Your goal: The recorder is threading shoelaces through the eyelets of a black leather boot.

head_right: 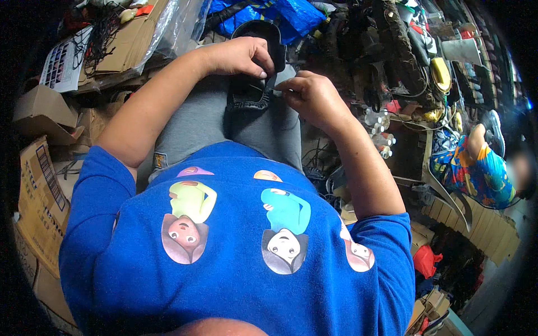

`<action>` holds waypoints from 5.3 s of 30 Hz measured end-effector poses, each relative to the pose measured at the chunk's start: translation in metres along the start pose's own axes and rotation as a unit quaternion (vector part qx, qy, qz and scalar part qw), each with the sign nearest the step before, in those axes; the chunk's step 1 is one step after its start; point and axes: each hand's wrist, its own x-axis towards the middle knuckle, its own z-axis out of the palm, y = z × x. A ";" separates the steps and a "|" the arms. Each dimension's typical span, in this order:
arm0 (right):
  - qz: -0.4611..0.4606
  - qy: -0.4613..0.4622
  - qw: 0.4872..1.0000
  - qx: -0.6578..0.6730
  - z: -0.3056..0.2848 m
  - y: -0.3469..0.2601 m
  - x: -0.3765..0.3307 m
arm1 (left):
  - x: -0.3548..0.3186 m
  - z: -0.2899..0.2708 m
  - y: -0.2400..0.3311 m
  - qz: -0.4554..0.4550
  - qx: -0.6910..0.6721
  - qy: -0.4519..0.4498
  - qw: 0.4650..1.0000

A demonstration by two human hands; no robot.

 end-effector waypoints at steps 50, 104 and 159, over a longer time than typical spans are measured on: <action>0.059 -0.057 0.948 0.306 0.028 0.047 0.015 | -0.002 0.002 -0.007 0.032 0.085 0.017 0.996; 0.011 -0.075 0.975 0.207 0.019 0.044 0.015 | -0.059 0.050 0.009 -0.047 0.246 0.236 0.939; 0.047 0.187 0.972 -0.135 -0.009 0.068 0.004 | -0.047 0.052 0.035 -0.057 0.284 0.098 0.952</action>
